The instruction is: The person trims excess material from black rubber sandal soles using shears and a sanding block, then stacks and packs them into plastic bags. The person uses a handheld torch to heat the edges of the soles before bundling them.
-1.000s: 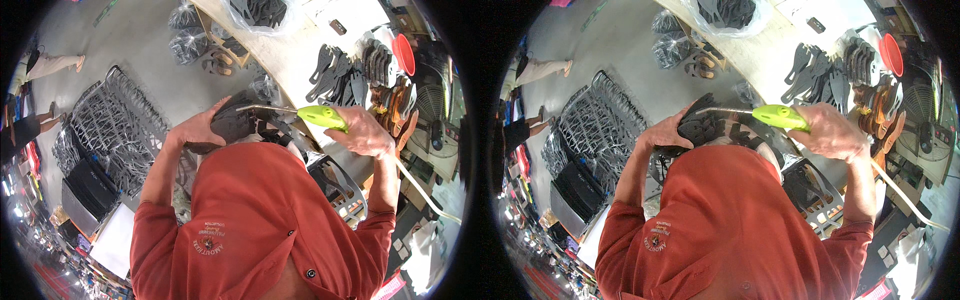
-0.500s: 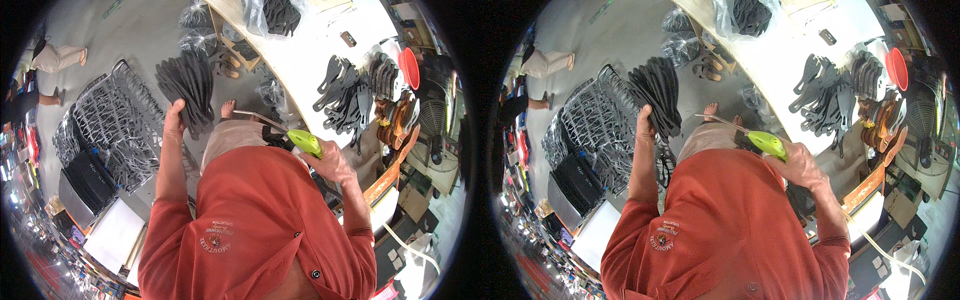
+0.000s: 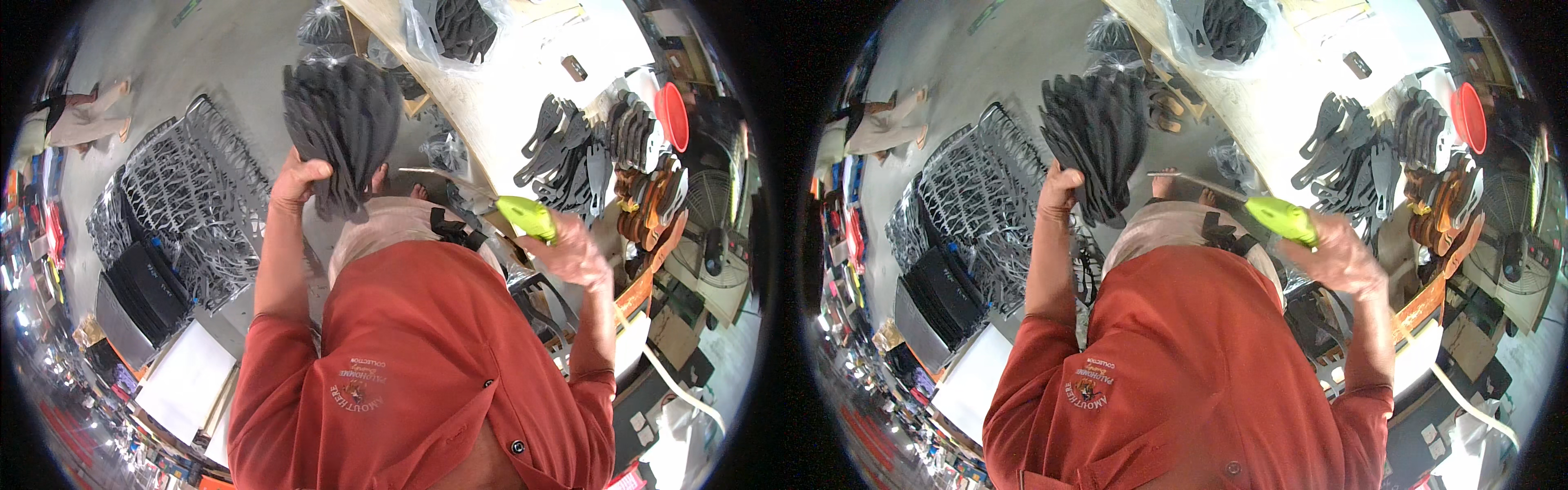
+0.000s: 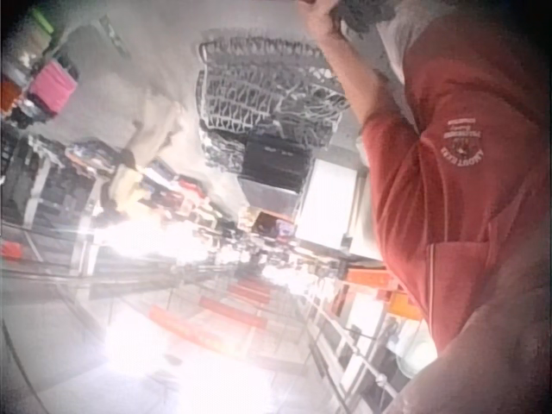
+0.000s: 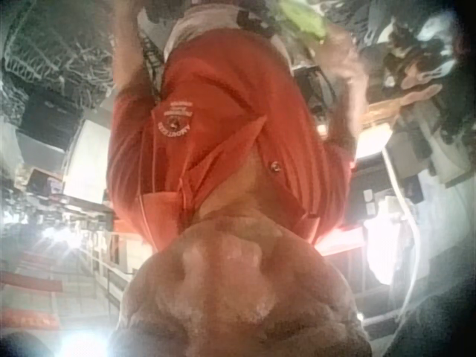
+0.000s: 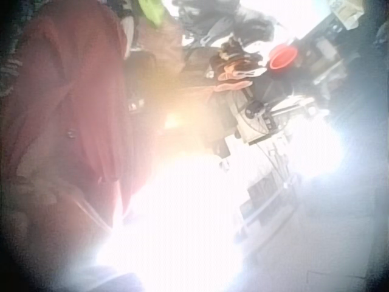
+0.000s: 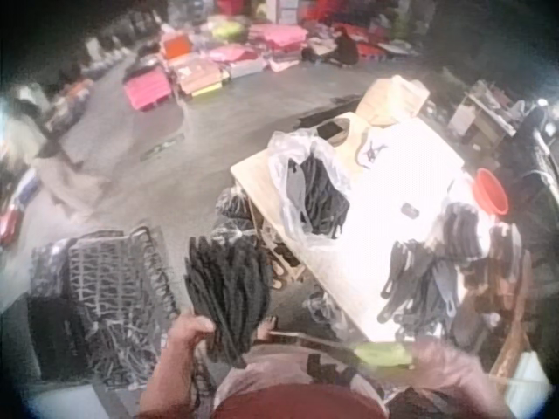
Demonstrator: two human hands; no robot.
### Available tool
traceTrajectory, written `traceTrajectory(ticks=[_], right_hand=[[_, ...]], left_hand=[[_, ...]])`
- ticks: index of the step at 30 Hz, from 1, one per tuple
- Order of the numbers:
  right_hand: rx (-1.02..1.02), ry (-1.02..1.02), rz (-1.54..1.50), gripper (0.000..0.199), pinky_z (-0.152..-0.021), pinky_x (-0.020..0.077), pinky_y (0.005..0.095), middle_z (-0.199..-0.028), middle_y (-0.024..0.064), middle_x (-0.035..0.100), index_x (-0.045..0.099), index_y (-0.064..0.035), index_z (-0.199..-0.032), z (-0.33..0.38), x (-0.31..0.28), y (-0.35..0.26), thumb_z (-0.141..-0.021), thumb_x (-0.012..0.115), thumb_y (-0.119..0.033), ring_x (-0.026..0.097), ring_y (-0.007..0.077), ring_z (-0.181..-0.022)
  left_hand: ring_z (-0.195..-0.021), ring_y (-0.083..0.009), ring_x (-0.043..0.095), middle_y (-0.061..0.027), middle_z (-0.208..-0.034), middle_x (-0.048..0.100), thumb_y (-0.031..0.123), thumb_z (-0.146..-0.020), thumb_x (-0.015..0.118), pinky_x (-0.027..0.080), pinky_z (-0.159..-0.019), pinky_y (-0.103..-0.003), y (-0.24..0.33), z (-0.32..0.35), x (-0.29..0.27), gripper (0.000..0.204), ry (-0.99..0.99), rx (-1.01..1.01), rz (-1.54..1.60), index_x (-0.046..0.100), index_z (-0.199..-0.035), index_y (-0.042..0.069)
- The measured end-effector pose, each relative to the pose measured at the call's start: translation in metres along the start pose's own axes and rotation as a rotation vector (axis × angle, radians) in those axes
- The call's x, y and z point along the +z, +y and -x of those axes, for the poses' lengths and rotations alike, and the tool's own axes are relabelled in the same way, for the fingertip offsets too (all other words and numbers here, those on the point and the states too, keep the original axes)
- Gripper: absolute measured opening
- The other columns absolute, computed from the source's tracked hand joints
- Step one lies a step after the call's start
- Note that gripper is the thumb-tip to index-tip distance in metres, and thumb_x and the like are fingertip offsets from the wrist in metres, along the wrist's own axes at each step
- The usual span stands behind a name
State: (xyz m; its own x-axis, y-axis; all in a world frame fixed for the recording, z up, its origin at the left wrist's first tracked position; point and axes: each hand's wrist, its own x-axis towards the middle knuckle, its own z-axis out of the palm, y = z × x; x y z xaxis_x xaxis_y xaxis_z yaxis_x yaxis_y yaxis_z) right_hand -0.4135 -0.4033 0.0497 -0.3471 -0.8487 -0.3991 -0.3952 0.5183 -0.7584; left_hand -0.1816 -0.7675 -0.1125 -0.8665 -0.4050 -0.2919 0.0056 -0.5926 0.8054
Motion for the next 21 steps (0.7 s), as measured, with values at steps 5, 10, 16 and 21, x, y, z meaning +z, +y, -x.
traceTrajectory(ticks=[5,10,16,21], right_hand=[[0.277,-0.001,-0.101,0.044,-0.081,0.0541,0.0272,-0.106,0.0037,0.075,0.065,-0.0046,-0.134,-0.001,-0.064,-0.007,-0.090,0.073,-0.002,0.066,0.0099,-0.090],[0.274,-0.071,-0.041,0.034,-0.063,0.0473,0.0266,-0.081,-0.0024,0.065,0.069,-0.0021,-0.120,-0.019,-0.086,-0.008,-0.087,0.076,-0.011,0.055,0.0058,-0.069],[0.320,-0.165,-0.001,0.027,-0.061,0.0472,0.0283,-0.075,-0.0010,0.062,0.070,-0.0012,-0.110,-0.043,-0.076,-0.009,-0.086,0.074,-0.013,0.053,0.0069,-0.067],[0.269,-0.190,0.083,0.025,-0.056,0.0460,0.0305,-0.069,0.0031,0.058,0.067,0.0014,-0.103,-0.047,-0.068,-0.005,-0.085,0.072,-0.015,0.051,0.0095,-0.060]], left_hand=[[-0.120,-0.0142,0.056,-0.0035,-0.133,0.064,0.008,-0.060,0.098,0.046,-0.107,-0.032,0.025,0.014,-0.005,0.102,-0.190,-0.381,-0.530,0.048,-0.147,-0.004],[-0.132,-0.0170,0.050,-0.0103,-0.147,0.054,0.018,-0.062,0.101,0.040,-0.113,-0.030,0.004,0.027,0.012,0.123,-0.292,-0.510,-0.784,0.029,-0.159,-0.002],[-0.128,-0.0148,0.052,-0.0070,-0.144,0.057,0.016,-0.063,0.100,0.042,-0.111,-0.029,-0.004,0.026,0.018,0.118,-0.317,-0.448,-0.613,0.033,-0.159,0.002],[-0.127,-0.0161,0.053,-0.0058,-0.142,0.058,0.009,-0.060,0.099,0.041,-0.112,-0.032,-0.013,0.031,0.007,0.114,-0.222,-0.557,-0.531,0.037,-0.156,0.000]])
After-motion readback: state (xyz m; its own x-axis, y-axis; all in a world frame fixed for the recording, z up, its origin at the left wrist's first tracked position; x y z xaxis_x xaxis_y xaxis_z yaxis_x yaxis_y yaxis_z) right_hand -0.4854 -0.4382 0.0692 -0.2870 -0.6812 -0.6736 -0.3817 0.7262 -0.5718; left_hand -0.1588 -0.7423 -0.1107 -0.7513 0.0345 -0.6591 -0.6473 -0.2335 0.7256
